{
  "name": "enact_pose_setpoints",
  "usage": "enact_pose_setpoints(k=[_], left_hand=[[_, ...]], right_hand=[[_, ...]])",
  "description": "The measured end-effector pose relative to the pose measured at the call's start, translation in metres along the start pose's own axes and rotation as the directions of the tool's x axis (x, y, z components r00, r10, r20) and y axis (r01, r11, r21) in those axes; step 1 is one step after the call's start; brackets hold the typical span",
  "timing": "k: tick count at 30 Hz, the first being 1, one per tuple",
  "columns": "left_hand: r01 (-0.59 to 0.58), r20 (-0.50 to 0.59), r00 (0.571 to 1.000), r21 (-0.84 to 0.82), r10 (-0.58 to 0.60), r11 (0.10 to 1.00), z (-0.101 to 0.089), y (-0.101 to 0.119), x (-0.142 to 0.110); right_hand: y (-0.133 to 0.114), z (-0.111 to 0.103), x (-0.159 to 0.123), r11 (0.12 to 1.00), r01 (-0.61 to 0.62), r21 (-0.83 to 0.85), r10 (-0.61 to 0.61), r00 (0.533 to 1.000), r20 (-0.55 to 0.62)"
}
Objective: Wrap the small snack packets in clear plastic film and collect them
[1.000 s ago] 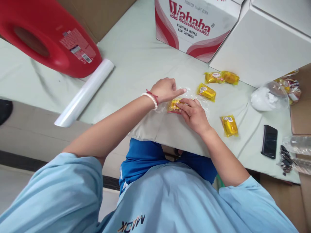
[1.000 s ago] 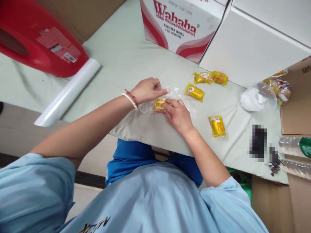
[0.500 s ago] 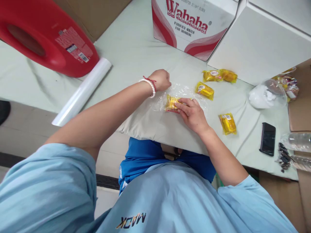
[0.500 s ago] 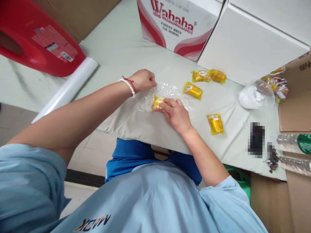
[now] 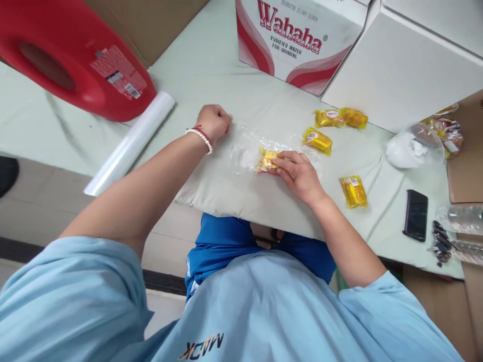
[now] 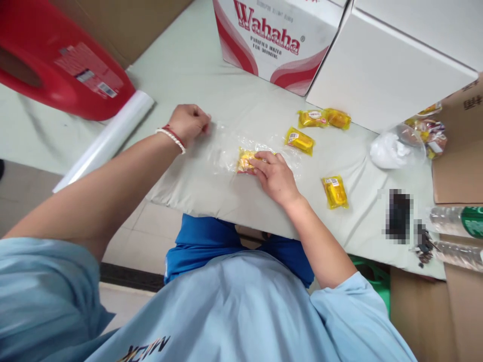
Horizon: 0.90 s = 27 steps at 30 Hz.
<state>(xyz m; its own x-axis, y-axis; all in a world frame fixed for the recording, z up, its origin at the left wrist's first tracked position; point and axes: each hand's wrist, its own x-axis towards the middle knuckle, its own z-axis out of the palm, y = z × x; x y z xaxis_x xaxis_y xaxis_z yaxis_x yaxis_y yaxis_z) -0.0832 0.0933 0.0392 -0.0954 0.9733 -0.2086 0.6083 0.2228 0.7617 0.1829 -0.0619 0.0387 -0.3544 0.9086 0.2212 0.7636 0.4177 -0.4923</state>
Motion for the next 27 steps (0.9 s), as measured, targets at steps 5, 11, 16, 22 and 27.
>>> enact_pose_setpoints(k=[5, 11, 16, 22, 27], left_hand=[[-0.389, -0.383, 0.808, 0.225, 0.449, 0.893, -0.040, 0.025, -0.052], [-0.794, 0.099, 0.574, 0.309, 0.813, 0.523, 0.000, 0.028, -0.137], [-0.806, 0.197, 0.578, 0.291, 0.792, 0.515, 0.050, 0.003, -0.130], [-0.792, 0.168, 0.589, 0.316, 0.791, 0.522, 0.053, -0.001, -0.123], [-0.783, 0.144, 0.595, 0.325, 0.791, 0.530, 0.055, 0.003, -0.127]], right_hand=[[0.005, 0.000, 0.003, 0.999, 0.017, 0.044, -0.016, 1.000, -0.017], [0.001, -0.005, 0.008, 0.992, 0.019, 0.126, -0.016, 1.000, -0.018], [0.009, -0.009, 0.017, 0.960, -0.090, 0.263, 0.090, 0.996, 0.012], [0.021, -0.011, 0.034, 0.930, -0.276, 0.244, 0.279, 0.960, 0.024], [0.019, -0.023, 0.051, 0.883, -0.308, 0.354, 0.256, 0.948, 0.188]])
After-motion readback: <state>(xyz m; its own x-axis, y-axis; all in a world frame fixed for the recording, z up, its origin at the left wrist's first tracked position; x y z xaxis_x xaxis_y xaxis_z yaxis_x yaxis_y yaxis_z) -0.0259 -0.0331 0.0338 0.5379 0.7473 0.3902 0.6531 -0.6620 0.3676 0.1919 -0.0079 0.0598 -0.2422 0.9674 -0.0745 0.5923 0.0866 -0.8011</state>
